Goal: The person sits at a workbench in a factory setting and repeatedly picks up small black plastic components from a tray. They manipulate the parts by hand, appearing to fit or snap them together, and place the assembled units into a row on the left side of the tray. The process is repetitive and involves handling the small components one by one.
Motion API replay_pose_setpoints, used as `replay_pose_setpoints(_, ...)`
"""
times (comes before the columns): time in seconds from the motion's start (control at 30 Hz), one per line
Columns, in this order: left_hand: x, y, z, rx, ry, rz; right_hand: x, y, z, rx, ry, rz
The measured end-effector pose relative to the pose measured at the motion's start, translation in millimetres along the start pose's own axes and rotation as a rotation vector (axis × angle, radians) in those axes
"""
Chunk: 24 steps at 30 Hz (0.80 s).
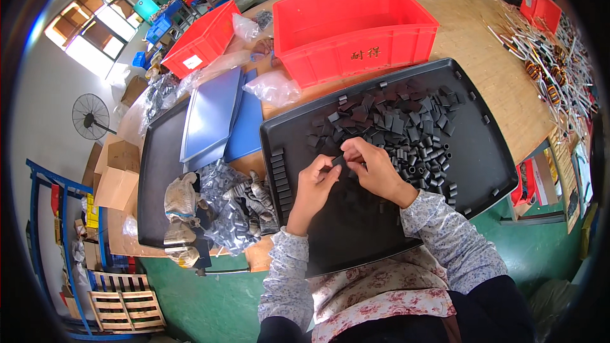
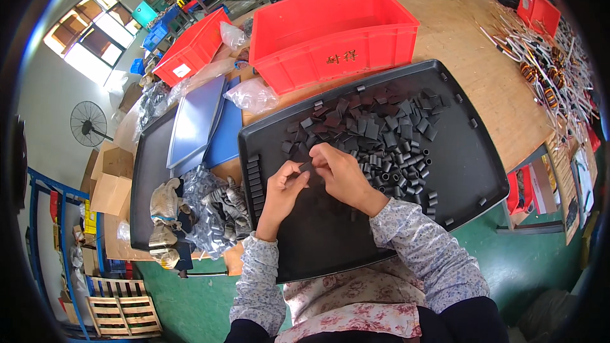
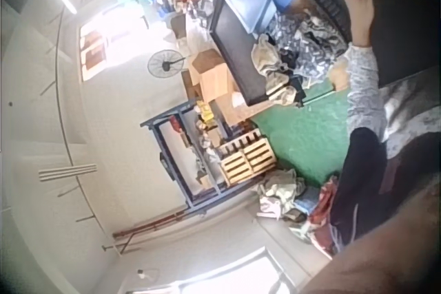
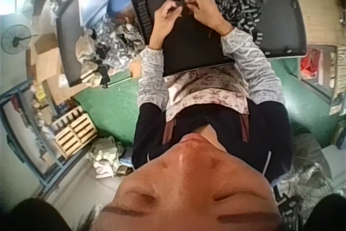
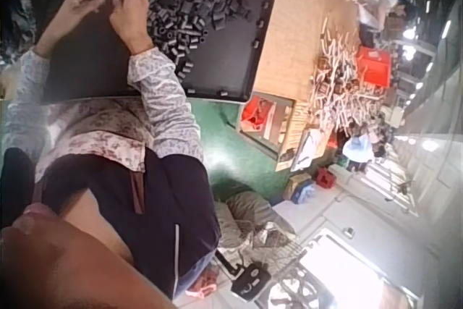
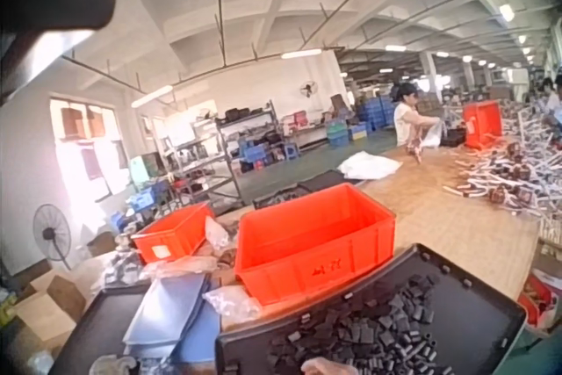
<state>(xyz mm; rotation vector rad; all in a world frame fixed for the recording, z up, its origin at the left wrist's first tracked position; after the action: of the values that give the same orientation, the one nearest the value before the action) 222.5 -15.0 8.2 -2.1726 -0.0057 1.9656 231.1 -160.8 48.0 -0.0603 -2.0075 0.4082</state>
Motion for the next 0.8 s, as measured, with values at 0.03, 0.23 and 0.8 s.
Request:
replay_pose_setpoints(0.03,0,-1,0,-0.004,0.007,0.073,4,-4,1,-0.021,-0.080,0.187)
replay_pose_setpoints(0.23,25,6,12,0.122,-0.035,0.125,-3,14,7,0.124,-0.234,0.575)
replay_pose_setpoints(0.8,17,5,12,0.080,-0.121,-0.023,6,7,12,0.064,-0.086,0.672)
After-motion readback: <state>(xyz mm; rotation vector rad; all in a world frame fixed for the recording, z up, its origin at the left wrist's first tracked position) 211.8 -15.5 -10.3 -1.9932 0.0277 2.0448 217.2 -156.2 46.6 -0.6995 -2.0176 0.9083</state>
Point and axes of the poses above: each hand's wrist, its own z-axis away from the middle knuckle, its own y-axis out of the palm, x = y × z, the point moved 9 cm from there along -z, towards the middle knuckle, and after that the axes turned 3 degrees about -z, right-handed, at the moved point
